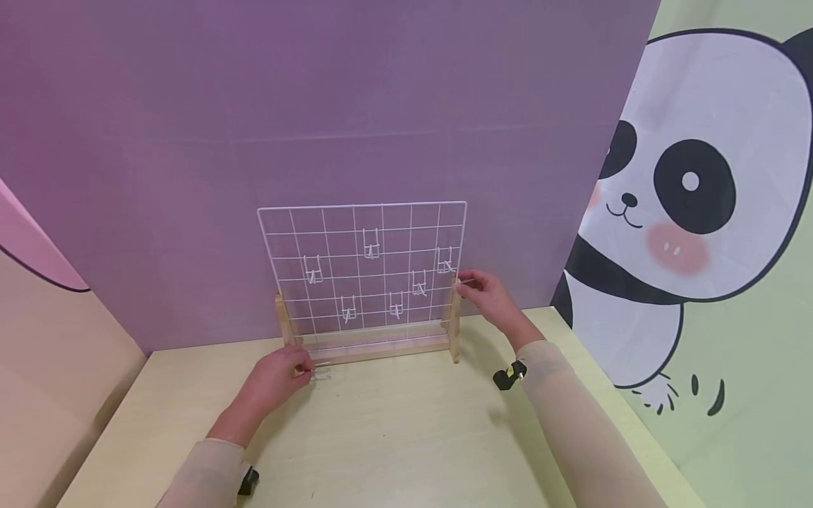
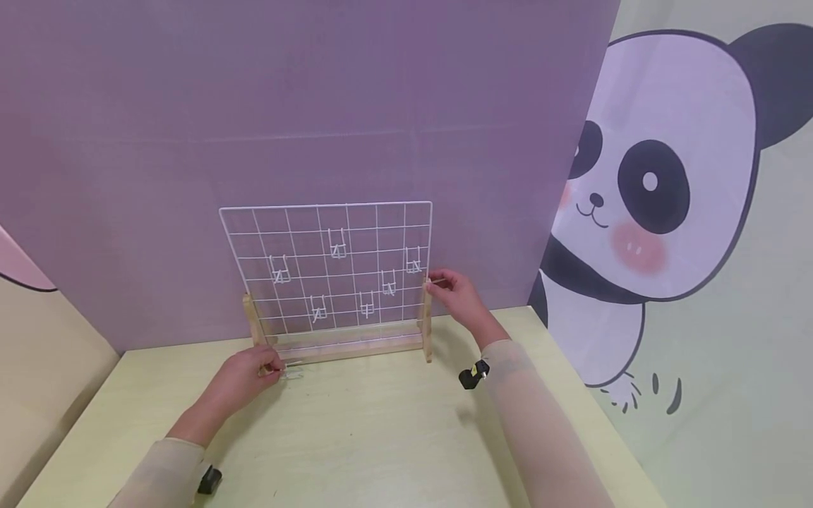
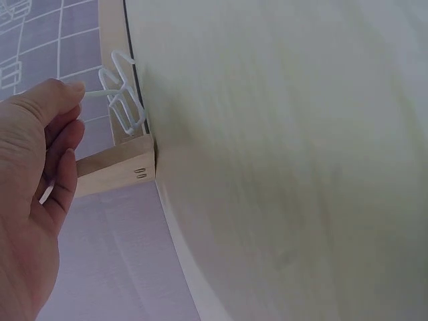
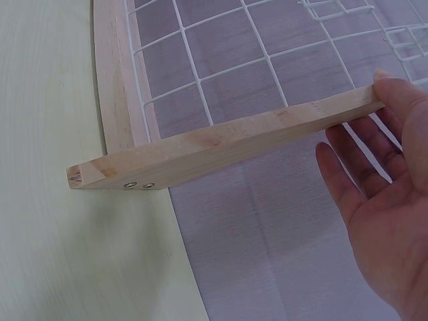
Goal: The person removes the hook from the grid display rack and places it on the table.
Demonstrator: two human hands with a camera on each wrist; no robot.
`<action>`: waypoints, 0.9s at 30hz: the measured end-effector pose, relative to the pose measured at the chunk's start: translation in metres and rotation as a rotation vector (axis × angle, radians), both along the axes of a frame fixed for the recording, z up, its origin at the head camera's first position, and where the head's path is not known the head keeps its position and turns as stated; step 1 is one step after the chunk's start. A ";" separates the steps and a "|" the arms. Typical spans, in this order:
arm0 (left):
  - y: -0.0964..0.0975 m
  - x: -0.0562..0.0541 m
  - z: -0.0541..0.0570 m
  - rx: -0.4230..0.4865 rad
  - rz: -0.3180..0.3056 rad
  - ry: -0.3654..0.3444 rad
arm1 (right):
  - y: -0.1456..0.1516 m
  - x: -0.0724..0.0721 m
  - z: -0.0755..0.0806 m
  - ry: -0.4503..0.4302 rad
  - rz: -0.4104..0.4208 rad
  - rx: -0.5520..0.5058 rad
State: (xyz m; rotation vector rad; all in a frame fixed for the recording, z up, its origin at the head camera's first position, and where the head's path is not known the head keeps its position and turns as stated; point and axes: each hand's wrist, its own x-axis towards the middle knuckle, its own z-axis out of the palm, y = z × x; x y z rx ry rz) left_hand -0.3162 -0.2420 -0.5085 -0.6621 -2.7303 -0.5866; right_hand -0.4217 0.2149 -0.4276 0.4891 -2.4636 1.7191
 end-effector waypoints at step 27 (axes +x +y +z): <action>0.001 0.004 -0.003 0.037 0.003 -0.180 | 0.001 0.000 -0.001 -0.016 0.009 -0.020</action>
